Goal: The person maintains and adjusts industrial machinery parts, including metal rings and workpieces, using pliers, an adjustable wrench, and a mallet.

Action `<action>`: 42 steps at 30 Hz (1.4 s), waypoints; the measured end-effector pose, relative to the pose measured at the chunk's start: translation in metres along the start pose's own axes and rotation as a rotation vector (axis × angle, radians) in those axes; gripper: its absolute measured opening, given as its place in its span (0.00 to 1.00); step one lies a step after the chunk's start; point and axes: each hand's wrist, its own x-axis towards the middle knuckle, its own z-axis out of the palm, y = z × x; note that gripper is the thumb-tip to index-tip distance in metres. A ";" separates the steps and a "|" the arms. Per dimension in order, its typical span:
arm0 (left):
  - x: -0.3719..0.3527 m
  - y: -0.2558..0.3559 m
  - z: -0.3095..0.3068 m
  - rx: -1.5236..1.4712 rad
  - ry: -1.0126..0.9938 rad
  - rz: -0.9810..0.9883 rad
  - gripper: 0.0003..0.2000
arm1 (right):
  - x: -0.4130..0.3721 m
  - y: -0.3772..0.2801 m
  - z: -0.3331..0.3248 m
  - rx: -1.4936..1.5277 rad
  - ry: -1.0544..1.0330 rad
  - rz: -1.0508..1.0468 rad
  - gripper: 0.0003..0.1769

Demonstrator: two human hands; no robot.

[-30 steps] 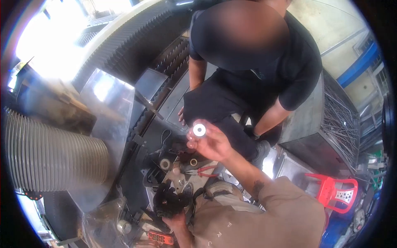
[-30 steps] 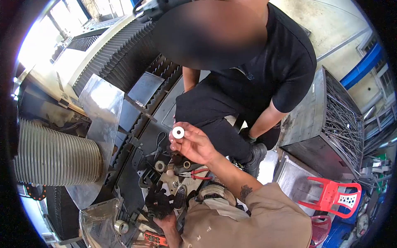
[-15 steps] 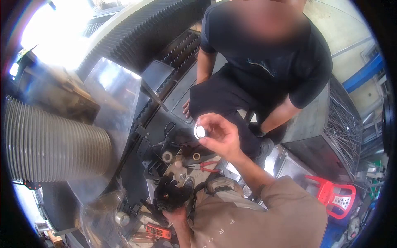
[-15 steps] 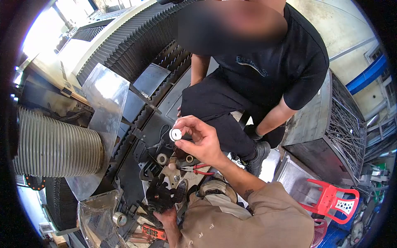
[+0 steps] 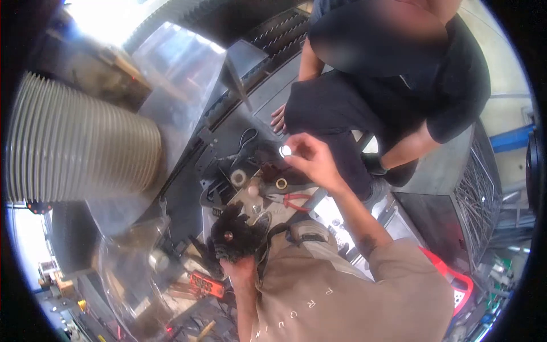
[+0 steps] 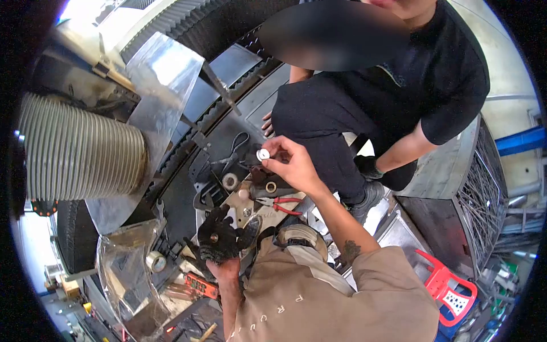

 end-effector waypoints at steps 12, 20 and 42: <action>-0.004 0.001 0.011 0.032 -0.017 -0.035 0.27 | -0.022 0.170 -0.047 -1.097 -0.019 -0.127 0.15; 0.001 0.001 0.028 -0.020 0.118 -0.053 0.26 | -0.027 0.103 -0.001 -0.690 0.007 0.074 0.13; 0.025 -0.025 0.002 0.677 0.072 -0.156 0.25 | -0.041 0.048 0.064 -0.748 -0.526 -0.211 0.15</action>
